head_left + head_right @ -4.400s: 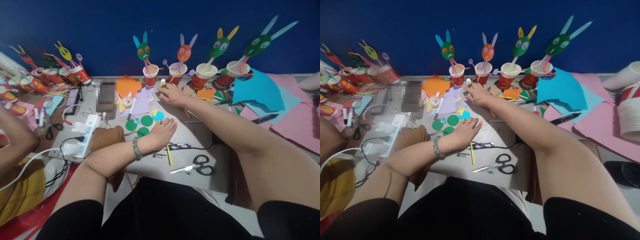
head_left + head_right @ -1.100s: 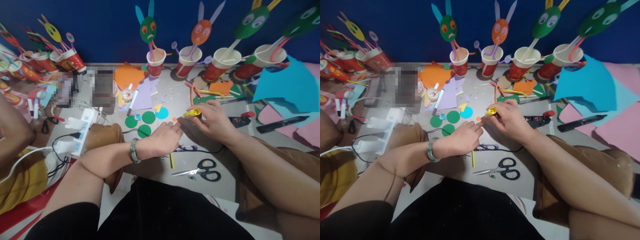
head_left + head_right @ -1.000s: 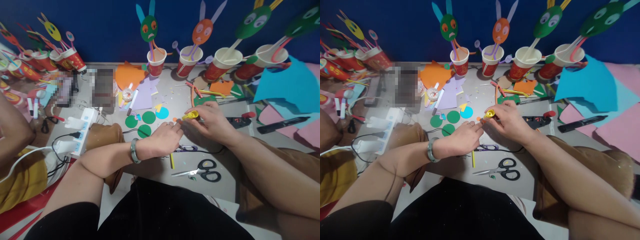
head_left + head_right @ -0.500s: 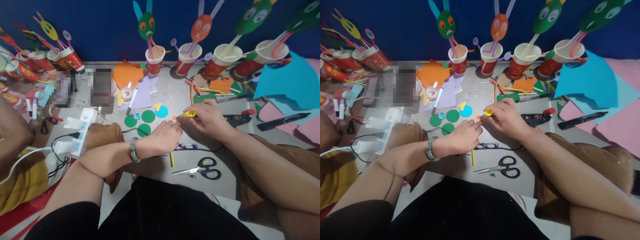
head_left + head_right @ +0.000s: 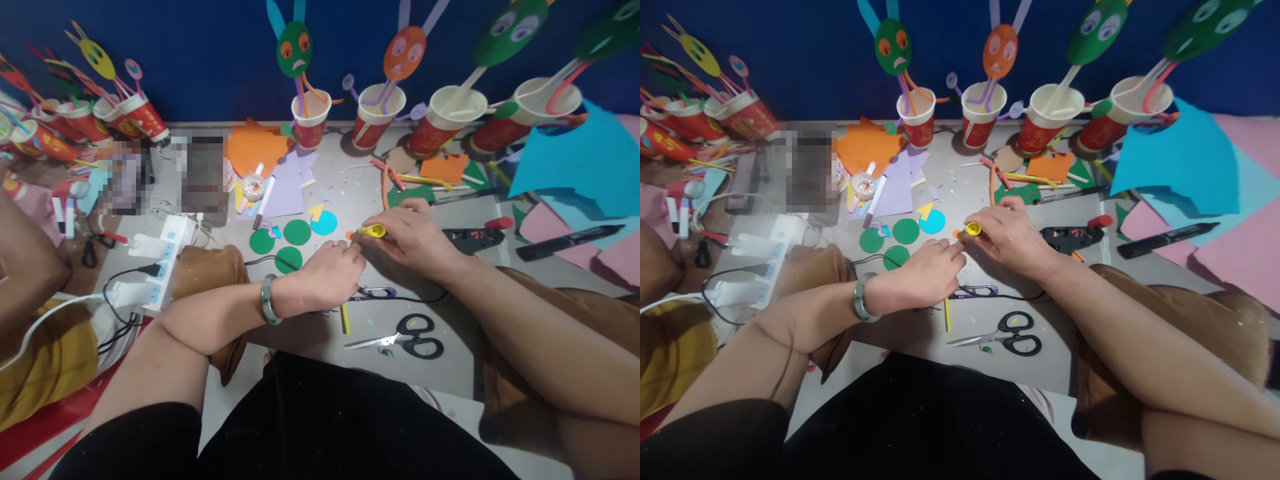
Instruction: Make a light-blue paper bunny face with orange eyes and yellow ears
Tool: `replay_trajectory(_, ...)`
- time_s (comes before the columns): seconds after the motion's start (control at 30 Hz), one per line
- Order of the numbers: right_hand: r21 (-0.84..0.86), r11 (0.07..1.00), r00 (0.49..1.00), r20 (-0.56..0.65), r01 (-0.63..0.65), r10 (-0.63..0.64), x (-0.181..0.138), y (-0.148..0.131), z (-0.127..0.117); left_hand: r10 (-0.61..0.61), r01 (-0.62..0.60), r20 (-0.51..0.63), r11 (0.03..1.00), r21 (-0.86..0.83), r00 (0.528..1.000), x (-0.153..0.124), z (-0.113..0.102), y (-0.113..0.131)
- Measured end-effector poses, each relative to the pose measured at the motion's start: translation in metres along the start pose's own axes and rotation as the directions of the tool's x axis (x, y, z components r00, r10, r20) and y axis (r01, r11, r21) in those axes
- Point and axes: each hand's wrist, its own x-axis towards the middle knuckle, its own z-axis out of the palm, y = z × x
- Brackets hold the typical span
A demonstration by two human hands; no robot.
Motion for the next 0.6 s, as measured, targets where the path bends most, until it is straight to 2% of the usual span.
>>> replay_trajectory(0.1, 0.008, 1.0, 0.998, -0.061, 0.012, -0.011, -0.003, 0.003, -0.005, -0.006, 0.006, 0.012, 1.0, 0.001, 1.0, 0.0, -0.001, 0.0)
replay_trajectory(0.3, -0.022, 0.985, 0.982, -0.067, 0.173, -0.174, -0.005, 0.011, 0.004, -0.008, 0.008, -0.002, 1.0, -0.004, 1.0, 0.0, -0.002, 0.0)
replay_trajectory(0.47, -0.057, 0.995, 0.996, -0.039, 0.078, -0.08, -0.003, 0.008, 0.005, 0.005, -0.005, 0.0, 1.0, -0.008, 1.0, 0.0, -0.002, 0.0)
replay_trajectory(0.6, -0.031, 0.999, 0.994, -0.095, 0.044, -0.047, -0.005, 0.009, -0.004, -0.003, 0.004, 0.015, 1.0, -0.011, 1.0, 0.0, -0.002, -0.001)
